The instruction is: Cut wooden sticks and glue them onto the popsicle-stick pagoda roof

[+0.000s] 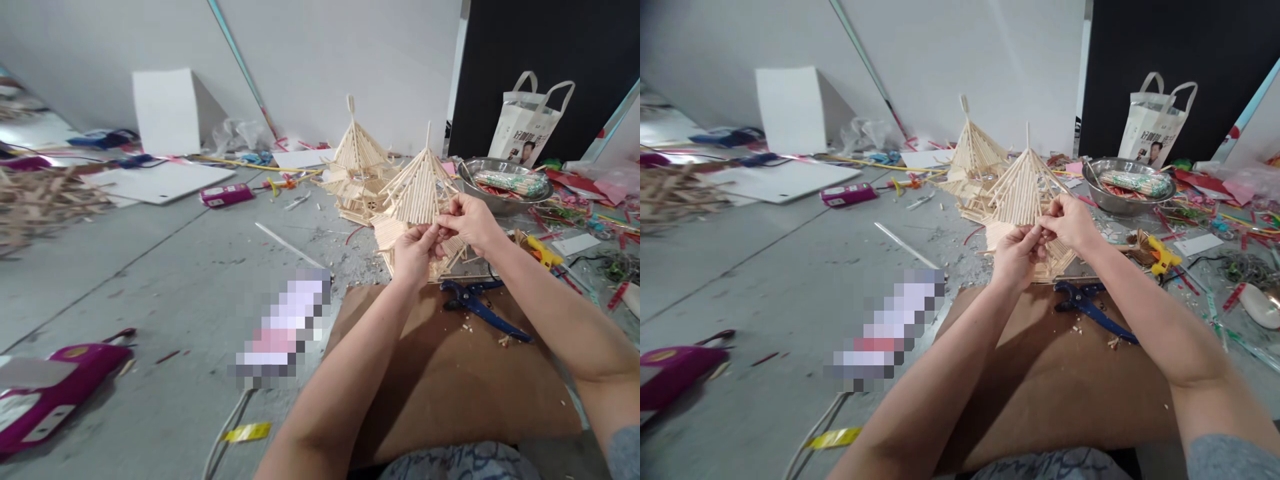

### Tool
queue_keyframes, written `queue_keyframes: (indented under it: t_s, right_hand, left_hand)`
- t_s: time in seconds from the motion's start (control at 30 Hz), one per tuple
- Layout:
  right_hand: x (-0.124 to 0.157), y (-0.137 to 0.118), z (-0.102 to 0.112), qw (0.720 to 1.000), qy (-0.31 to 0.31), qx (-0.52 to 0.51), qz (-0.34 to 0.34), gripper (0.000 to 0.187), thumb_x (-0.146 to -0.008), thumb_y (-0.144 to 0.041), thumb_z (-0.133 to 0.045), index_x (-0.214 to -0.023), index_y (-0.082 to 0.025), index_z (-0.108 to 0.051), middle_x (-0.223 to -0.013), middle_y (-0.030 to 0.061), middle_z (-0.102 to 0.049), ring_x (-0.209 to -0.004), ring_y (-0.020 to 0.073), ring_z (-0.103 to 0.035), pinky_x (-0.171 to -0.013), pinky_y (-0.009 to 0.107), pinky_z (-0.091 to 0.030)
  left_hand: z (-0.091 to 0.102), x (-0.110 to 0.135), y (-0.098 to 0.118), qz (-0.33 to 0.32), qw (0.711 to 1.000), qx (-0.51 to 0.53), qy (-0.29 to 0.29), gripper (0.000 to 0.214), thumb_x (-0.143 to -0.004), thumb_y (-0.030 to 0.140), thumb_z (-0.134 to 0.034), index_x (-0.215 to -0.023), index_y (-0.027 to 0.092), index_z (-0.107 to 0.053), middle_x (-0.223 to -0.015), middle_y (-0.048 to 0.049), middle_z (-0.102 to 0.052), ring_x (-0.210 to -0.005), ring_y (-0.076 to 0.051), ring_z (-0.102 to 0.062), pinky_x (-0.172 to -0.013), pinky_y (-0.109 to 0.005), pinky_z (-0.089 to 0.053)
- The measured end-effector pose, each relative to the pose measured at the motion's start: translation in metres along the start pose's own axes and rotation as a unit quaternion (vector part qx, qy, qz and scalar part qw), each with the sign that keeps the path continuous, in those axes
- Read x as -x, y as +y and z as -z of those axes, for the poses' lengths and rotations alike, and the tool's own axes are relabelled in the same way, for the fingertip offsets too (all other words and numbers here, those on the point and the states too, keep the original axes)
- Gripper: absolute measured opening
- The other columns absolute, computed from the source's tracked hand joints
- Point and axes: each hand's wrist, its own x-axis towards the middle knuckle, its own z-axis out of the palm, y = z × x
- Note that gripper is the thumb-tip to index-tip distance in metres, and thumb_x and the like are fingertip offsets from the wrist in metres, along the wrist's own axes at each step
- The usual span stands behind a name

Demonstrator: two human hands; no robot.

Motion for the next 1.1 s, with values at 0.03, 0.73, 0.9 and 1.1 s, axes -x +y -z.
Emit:
queue_keyframes:
  t_s: [0.03, 0.73, 0.9, 1.1]
  right_hand:
    - [0.0, 0.0, -0.001, 1.0, 0.006, 0.003, 0.002, 0.031, -0.062, -0.005, -0.058, -0.06, -0.021, -0.032, -0.045, -0.0106, -0.046, -0.037, 0.0064, -0.05, -0.04, 0.02, -0.044]
    - [0.0008, 0.0044, 0.0029, 1.0, -0.007, -0.007, 0.009, 0.034, -0.062, -0.01, -0.062, -0.06, -0.021, -0.03, -0.046, -0.0106, -0.043, -0.038, 0.0042, -0.045, -0.037, 0.018, -0.038]
    - [0.0005, 0.004, 0.0028, 1.0, -0.007, -0.005, 0.008, 0.032, -0.063, -0.008, -0.06, -0.06, -0.021, -0.031, -0.046, -0.0103, -0.044, -0.039, 0.0055, -0.048, -0.039, 0.018, -0.04]
    - [-0.0002, 0.0048, 0.0001, 0.999, 0.004, 0.03, 0.033, 0.032, -0.065, -0.006, -0.056, -0.06, -0.022, -0.029, -0.046, -0.0097, -0.043, -0.037, 0.006, -0.047, -0.037, 0.019, -0.038]
  left_hand:
    - [0.0001, -0.0001, -0.0002, 0.0, 1.0, 0.003, -0.003, 0.03, -0.057, 0.037, -0.073, -0.061, 0.012, -0.055, -0.052, 0.0049, -0.054, -0.036, -0.002, -0.046, -0.037, -0.016, -0.035]
    - [-0.0017, 0.0017, 0.0, 0.001, 1.0, -0.03, 0.01, 0.033, -0.054, 0.037, -0.074, -0.065, 0.012, -0.056, -0.054, 0.0034, -0.057, -0.037, -0.003, -0.047, -0.037, -0.017, -0.034]
    - [-0.0006, 0.0013, -0.0003, 0.014, 1.0, -0.011, 0.002, 0.03, -0.057, 0.036, -0.072, -0.067, 0.012, -0.058, -0.057, 0.0032, -0.057, -0.037, -0.002, -0.047, -0.038, -0.016, -0.035]
    - [-0.0008, 0.001, -0.0004, 0.021, 1.0, 0.001, 0.003, 0.028, -0.058, 0.034, -0.072, -0.064, 0.012, -0.057, -0.055, 0.0039, -0.056, -0.037, -0.002, -0.046, -0.037, -0.016, -0.034]
